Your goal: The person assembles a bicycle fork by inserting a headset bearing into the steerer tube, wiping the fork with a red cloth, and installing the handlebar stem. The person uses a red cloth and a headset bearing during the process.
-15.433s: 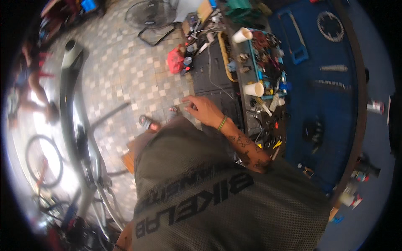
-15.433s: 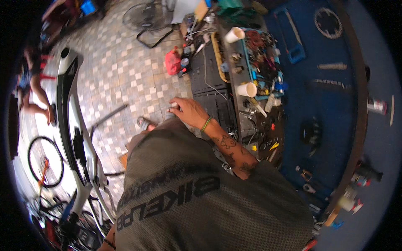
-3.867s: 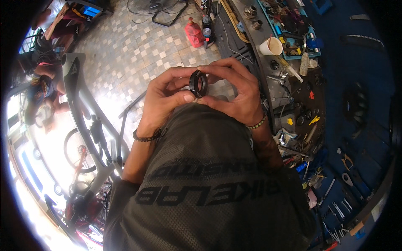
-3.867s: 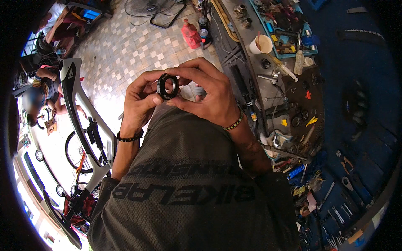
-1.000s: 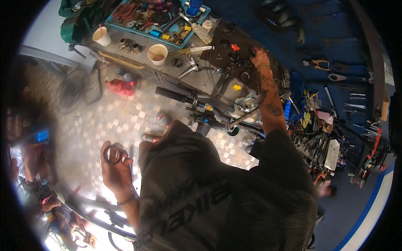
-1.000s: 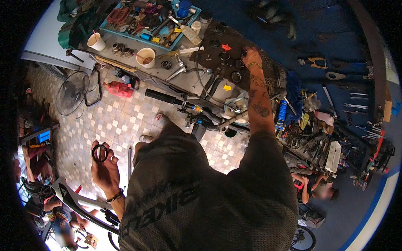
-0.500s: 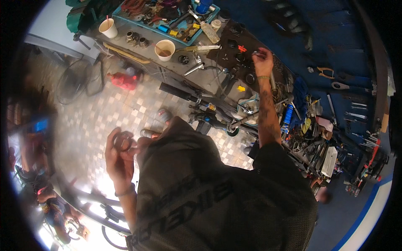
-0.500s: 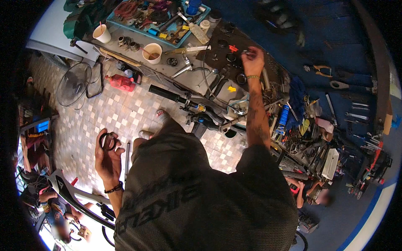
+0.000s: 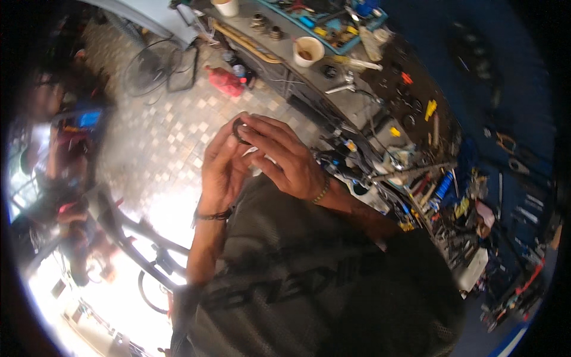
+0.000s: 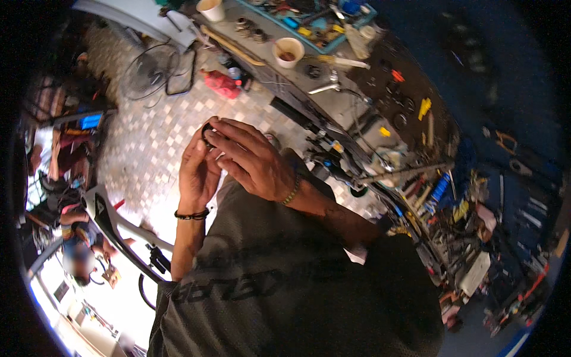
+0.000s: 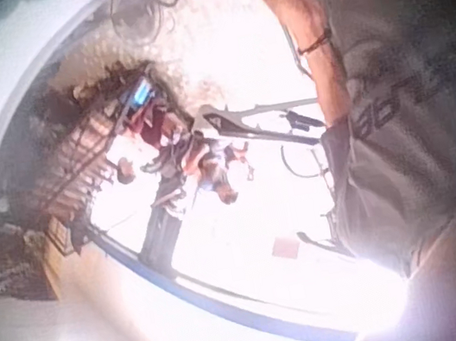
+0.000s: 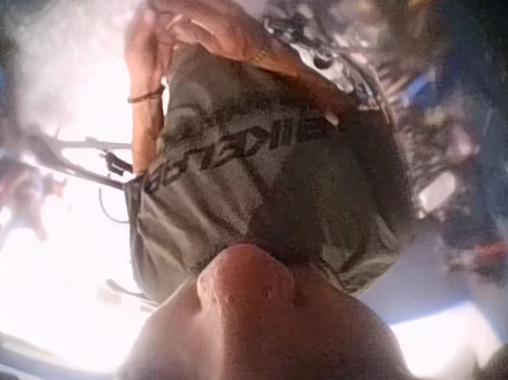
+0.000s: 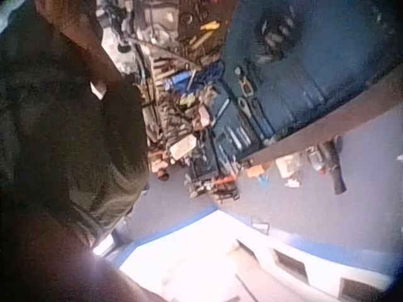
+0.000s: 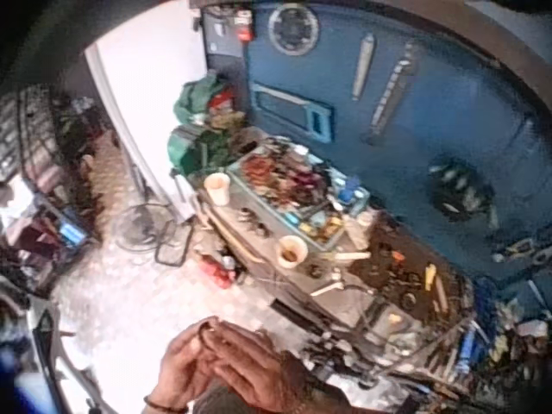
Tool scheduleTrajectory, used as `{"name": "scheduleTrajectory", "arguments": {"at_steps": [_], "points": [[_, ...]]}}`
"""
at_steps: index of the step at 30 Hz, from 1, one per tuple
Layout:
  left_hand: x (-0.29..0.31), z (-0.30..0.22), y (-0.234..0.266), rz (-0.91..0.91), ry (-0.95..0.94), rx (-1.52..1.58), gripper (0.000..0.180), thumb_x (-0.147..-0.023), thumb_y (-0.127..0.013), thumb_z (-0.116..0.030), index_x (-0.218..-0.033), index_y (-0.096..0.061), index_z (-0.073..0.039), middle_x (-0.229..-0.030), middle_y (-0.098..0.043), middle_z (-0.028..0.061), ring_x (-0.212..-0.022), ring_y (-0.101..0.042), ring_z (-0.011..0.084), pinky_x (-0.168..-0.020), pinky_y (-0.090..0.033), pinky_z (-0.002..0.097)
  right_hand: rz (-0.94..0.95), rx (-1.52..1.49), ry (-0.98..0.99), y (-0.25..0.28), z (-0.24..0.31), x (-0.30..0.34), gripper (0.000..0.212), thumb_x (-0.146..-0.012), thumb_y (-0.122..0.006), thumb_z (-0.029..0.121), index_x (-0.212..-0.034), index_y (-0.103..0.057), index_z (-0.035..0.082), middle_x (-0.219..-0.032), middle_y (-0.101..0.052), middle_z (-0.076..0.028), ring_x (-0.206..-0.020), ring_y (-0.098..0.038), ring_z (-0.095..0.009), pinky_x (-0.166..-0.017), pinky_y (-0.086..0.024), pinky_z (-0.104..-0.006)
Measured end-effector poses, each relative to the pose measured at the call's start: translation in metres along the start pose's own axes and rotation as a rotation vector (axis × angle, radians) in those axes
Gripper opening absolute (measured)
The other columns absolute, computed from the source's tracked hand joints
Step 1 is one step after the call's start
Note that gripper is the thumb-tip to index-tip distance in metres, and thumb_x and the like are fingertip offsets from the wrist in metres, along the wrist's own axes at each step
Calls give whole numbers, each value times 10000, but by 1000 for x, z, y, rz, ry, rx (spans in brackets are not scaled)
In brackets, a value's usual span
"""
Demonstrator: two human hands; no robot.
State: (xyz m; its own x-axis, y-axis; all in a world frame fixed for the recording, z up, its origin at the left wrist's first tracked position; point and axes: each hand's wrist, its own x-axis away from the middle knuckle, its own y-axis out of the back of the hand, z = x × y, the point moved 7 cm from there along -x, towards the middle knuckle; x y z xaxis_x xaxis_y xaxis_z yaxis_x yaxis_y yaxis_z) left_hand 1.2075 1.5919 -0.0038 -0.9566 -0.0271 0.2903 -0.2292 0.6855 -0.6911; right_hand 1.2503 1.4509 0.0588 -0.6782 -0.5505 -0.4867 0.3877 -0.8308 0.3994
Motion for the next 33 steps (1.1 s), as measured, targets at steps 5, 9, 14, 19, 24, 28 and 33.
{"name": "scheduleTrajectory", "arguments": {"at_steps": [5, 9, 14, 19, 24, 28, 33], "points": [[4, -6, 7, -34, -61, 46, 526, -1036, -654, -152, -1480, -479, 70, -1454, -583, 195, -1287, -628, 294, -1056, -568, 476, 113, 19, -19, -18, -4, 2, 625, -1050, -563, 418, -1519, -518, 6, -1605, -459, -205, -1517, -384, -396, -1226, -307, -493], [12, -20, 13, -114, -133, -50, 479, -1032, -646, -96, -1457, -503, 72, -1429, -604, 202, -1260, -651, 297, -1037, -590, 474, 156, -99, -26, -26, -4, -2, 651, -1074, -502, 489, -1540, -505, 36, -1630, -437, -176, -1541, -352, -365, -1247, -268, -493], [16, -31, 7, -72, -145, -106, 529, -1014, -670, -148, -1464, -491, 62, -1371, -631, 208, -1230, -665, 346, -1017, -596, 485, 172, -392, -62, -18, -6, -13, 590, -1074, -543, 418, -1515, -529, 25, -1615, -461, -166, -1512, -397, -370, -1227, -309, -477], [32, -29, 22, -87, -111, -79, 808, -947, -768, -350, -1547, -379, 26, -1361, -616, 248, -1182, -669, 353, -926, -620, 429, -295, 313, -313, 127, -107, 6, 363, -968, -688, 151, -1309, -662, 31, -1305, -660, -161, -1138, -668, -319, -992, -527, -462], [51, -19, 38, -79, -104, -41, 819, -931, -785, -398, -1522, -408, 27, -1354, -600, 252, -1094, -681, 325, -825, -649, 376, -223, 878, -811, 297, -265, 88, 435, -920, -754, 201, -1324, -658, 73, -1269, -651, -177, -1089, -689, -374, -950, -563, -460], [54, -10, 38, -89, -66, -31, 820, -937, -785, -379, -1523, -398, 44, -1356, -598, 254, -1066, -684, 297, -801, -651, 345, 71, 937, -1002, 323, -326, 142, 558, -891, -789, 260, -1409, -624, 134, -1377, -590, -219, -1166, -674, -392, -1010, -558, -472], [46, -9, 31, -65, -45, -33, 824, -923, -807, -356, -1512, -407, 58, -1356, -607, 260, -1047, -697, 285, -772, -660, 330, 139, 1074, -1052, 313, -334, 153, 622, -861, -821, 294, -1424, -621, 121, -1486, -515, -272, -1191, -658, -422, -1059, -538, -480]]}}
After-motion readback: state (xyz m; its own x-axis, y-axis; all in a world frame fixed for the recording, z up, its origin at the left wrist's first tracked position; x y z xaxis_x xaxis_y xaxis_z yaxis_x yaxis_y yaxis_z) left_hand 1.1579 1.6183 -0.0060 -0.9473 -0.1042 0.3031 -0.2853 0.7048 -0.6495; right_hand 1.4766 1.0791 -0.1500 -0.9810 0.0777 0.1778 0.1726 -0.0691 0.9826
